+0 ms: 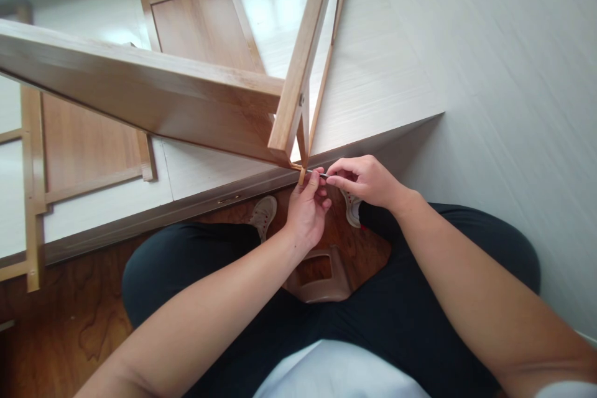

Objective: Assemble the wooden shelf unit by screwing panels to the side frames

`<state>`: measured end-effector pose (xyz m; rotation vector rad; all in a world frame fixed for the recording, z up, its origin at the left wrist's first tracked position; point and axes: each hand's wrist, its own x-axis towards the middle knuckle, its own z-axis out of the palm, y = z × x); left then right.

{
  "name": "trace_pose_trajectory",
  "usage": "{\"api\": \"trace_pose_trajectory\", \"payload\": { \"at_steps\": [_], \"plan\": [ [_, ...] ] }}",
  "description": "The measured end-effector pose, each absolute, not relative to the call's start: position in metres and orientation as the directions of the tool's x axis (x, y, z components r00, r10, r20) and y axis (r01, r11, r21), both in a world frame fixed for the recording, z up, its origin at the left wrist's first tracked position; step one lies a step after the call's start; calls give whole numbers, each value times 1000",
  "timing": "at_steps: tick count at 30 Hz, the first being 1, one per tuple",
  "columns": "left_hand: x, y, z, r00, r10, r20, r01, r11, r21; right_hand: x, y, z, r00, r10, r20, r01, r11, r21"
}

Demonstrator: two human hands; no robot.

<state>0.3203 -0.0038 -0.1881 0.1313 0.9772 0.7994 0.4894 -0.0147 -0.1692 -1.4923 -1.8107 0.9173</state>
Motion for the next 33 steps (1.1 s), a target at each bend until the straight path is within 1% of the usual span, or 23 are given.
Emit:
{"api": "trace_pose_trajectory", "payload": {
  "at_steps": [3,7,15,18,22,26,31,33],
  "plan": [
    [320,-4,-188,304,667,-680,-541,708,454,488,-14,-168,-164,986,5,505,88,-859],
    [320,-4,-187,306,676,-670,-538,704,464,485,-13,-166,-135,989,-66,430,-1,-903],
    [321,-3,-185,294,675,-677,-521,707,479,484,-13,-170,-112,978,-174,372,-121,-921],
    [321,-3,-185,287,676,-678,-511,707,489,483,-12,-172,-97,973,-210,325,-169,-931],
    [321,-3,-185,280,679,-679,-497,707,502,480,-10,-174,-90,953,-290,194,-269,-943],
    [322,-3,-184,274,687,-673,-482,703,523,477,-9,-176,-91,924,-371,52,-368,-928],
    [322,-3,-186,251,692,-677,-466,699,542,473,-10,-181,-132,881,-455,-143,-471,-871],
    [321,-4,-188,252,698,-670,-462,696,550,471,-12,-184,-155,857,-492,-230,-515,-826]
  ]
}}
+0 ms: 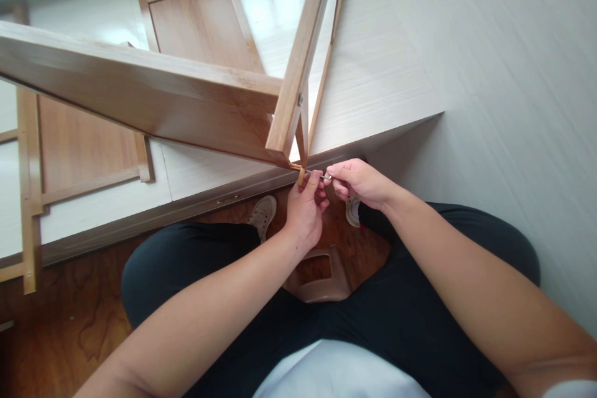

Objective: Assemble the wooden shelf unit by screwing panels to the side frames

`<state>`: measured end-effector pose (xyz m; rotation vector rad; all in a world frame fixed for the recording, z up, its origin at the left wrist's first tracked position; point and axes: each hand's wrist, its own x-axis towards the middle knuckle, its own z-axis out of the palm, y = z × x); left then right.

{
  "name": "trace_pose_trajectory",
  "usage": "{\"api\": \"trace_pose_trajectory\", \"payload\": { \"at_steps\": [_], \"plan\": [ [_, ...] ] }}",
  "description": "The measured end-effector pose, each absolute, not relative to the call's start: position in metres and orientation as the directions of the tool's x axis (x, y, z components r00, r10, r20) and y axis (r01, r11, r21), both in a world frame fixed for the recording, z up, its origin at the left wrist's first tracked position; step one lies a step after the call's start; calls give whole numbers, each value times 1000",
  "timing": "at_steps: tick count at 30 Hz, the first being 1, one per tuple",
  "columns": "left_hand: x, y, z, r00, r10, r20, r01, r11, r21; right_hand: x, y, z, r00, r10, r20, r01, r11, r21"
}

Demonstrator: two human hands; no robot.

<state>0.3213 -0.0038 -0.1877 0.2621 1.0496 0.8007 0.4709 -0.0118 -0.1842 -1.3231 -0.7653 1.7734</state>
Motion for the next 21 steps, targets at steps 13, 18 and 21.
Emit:
{"api": "trace_pose_trajectory", "payload": {
  "at_steps": [13,18,21],
  "plan": [
    [323,-3,-188,266,725,-635,-480,671,565,460,-16,-192,-97,809,-579,-438,-558,-705],
    [323,-2,-187,272,723,-635,-493,672,553,455,-19,-189,-104,775,-623,-497,-583,-642],
    [323,-2,-185,257,725,-639,-483,669,564,449,-22,-187,-133,738,-661,-574,-601,-556]
  ]
}}
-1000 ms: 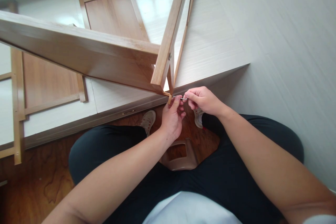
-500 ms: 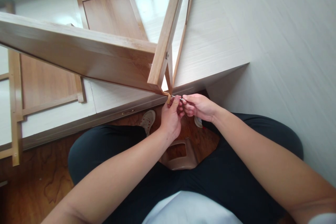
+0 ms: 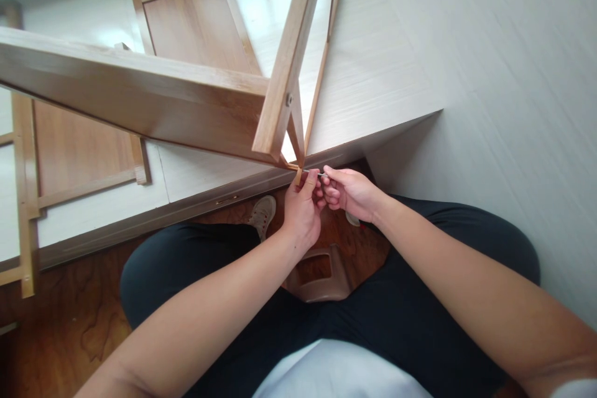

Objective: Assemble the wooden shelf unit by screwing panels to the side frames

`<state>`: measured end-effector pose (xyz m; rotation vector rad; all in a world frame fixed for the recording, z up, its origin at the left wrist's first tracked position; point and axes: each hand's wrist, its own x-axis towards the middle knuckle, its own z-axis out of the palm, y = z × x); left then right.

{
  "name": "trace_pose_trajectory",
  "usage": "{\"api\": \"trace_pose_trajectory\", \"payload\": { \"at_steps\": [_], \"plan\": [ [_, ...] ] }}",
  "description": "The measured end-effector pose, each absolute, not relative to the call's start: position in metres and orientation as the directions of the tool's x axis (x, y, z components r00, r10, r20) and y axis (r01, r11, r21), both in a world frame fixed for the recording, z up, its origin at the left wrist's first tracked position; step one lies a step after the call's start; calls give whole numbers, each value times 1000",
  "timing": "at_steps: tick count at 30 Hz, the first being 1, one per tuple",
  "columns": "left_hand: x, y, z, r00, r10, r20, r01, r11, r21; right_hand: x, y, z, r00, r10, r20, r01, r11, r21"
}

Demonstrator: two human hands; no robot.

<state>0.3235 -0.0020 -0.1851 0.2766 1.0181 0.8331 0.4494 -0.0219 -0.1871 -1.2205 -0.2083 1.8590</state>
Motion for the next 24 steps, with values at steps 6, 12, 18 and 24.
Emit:
{"api": "trace_pose_trajectory", "payload": {
  "at_steps": [6,12,18,24],
  "plan": [
    [322,-2,-184,244,734,-634,-483,659,577,445,-25,-183,-187,703,-686,-655,-610,-446],
    [321,-2,-183,254,718,-648,-495,673,550,445,-28,-185,-188,717,-671,-667,-595,-449],
    [322,-2,-186,276,709,-650,-498,683,534,440,-29,-188,-39,804,-593,-592,-497,-635],
    [321,-3,-188,284,694,-662,-512,693,508,447,-28,-179,225,961,-161,209,-209,-955]
  ]
}}
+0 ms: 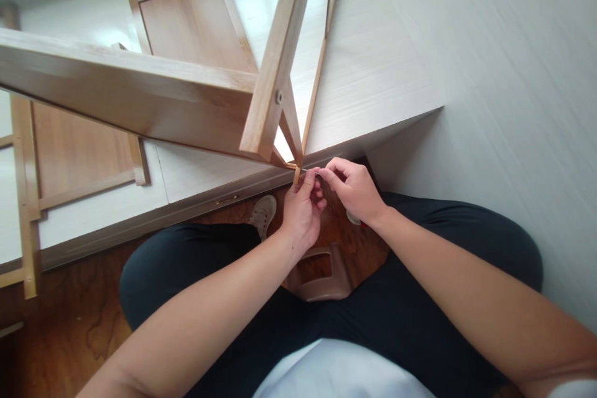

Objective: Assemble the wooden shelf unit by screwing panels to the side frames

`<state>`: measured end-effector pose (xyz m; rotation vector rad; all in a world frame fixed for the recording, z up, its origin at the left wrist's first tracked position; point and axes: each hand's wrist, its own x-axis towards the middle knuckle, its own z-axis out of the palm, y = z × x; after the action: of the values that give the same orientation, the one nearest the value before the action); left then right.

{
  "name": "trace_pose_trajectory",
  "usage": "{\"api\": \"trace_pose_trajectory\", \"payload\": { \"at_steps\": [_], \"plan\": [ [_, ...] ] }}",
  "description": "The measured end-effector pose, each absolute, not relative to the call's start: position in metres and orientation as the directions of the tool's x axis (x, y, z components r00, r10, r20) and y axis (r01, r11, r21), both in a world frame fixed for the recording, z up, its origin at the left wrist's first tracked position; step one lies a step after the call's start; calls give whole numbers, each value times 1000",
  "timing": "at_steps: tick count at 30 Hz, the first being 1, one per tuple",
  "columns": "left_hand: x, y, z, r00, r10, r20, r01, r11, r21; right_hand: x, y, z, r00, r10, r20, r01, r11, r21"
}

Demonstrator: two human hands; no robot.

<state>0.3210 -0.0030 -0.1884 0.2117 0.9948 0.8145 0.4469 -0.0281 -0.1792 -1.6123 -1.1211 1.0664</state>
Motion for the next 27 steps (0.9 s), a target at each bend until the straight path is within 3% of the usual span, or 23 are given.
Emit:
{"api": "trace_pose_trajectory", "payload": {
  "at_steps": [2,5,7,9,12,14,17,27],
  "plan": [
    [321,-3,-188,294,692,-659,-509,697,505,450,-28,-176,195,980,-38,412,-117,-904],
    [321,-3,-188,292,690,-663,-504,700,506,450,-28,-176,194,981,-20,434,-104,-895],
    [322,-3,-188,283,692,-664,-503,696,512,448,-27,-178,226,969,-100,285,-164,-944],
    [322,-4,-189,274,702,-657,-497,688,529,445,-26,-182,222,938,-266,-5,-272,-962],
    [321,-5,-189,289,714,-638,-467,687,557,444,-23,-189,57,852,-520,-442,-445,-779],
    [321,-5,-188,292,720,-629,-461,682,568,445,-21,-192,-66,796,-601,-584,-519,-624],
    [320,-5,-187,274,729,-627,-471,670,573,447,-19,-192,-150,748,-646,-650,-567,-506],
    [320,-2,-185,274,723,-634,-435,681,589,443,-20,-188,-112,750,-652,-668,-543,-509]
  ]
}}
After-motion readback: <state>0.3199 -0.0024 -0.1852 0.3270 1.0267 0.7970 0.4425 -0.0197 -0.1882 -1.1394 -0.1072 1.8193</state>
